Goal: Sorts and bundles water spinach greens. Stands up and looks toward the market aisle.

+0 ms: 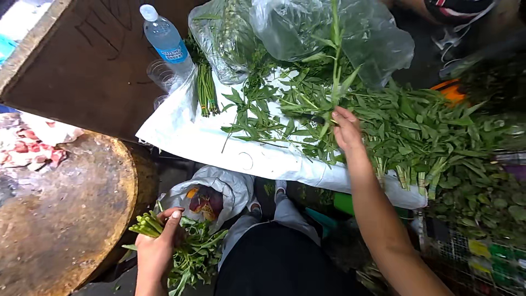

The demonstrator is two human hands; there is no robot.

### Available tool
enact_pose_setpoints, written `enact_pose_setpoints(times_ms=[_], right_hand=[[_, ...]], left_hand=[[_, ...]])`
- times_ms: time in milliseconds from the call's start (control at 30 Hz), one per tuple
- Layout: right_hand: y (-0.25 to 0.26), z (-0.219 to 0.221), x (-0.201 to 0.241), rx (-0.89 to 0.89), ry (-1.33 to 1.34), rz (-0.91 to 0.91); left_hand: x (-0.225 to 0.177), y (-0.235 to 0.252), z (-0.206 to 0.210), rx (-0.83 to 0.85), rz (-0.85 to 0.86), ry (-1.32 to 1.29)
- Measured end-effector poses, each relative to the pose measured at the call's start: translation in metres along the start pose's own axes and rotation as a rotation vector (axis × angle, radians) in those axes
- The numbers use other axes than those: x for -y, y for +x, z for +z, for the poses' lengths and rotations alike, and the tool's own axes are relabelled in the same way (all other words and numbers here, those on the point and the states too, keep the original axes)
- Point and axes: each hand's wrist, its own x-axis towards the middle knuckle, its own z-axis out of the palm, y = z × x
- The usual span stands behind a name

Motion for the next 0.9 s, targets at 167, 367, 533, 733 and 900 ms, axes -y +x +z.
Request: enact_pose_setpoints(times_ms=[167, 367, 533, 733, 900], right_hand=[[-0.037, 0.080, -0.024, 0.465, -0.625, -0.123], [-0.015, 0.045, -0.078, 0.216, -0.791, -0.119], [0.037, -0.018, -0.091, 0.042, -1.026, -0.115], [0.029, -0.040, -0.038, -0.051, -0.675, -0.113], [0.005, -0.028, -0.015, -0.136, -0.570, -0.086]], left_hand=[[-0.008, 0.005, 0.013, 0.044, 0.011, 0.015], [-0.003, 0.004, -0.002, 0.068, 0.026, 0.031], [0.002, -0.004, -0.014, 0.059, 0.008, 0.057], [-0.004, -0.009, -0.013, 0.028, 0.004, 0.022], [-0.005, -0.007, -0.003, 0.035, 0.029, 0.040]])
